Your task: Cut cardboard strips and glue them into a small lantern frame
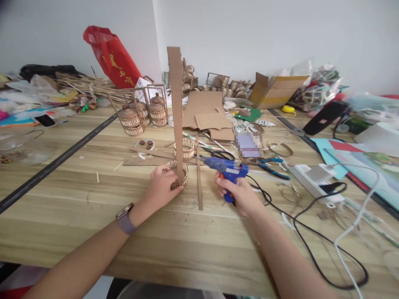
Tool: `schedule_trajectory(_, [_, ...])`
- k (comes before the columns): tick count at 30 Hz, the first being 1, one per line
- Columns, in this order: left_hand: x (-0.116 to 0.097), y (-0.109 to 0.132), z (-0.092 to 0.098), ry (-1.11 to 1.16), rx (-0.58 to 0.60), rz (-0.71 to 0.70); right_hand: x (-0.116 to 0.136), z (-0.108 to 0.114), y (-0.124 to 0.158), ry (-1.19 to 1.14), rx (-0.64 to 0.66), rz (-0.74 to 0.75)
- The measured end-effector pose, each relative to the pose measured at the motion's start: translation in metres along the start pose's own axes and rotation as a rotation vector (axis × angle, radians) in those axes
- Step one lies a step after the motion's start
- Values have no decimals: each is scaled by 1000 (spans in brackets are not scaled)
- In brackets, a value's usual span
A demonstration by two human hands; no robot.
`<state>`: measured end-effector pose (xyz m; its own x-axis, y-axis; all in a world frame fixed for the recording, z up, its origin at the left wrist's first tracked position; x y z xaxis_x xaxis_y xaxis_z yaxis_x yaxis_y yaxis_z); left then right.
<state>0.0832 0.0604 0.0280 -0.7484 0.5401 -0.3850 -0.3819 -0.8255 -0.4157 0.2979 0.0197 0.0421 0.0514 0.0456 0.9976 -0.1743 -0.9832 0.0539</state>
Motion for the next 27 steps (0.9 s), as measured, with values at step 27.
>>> schedule_trajectory(27, [78,-9,48,-466,1,344,-25,-8,20,351,217,-265])
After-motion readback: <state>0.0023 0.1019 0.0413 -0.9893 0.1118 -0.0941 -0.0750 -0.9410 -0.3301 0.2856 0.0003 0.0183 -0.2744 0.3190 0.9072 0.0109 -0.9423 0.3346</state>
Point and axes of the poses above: each hand's wrist, its own y-axis away from the middle knuckle, its own z-axis out of the back of the hand, x = y × z, the point moved 5 cm from there along -y, towards the middle knuckle, and after that the axes turned 8 degrees about -x, right-handed, at the moved point
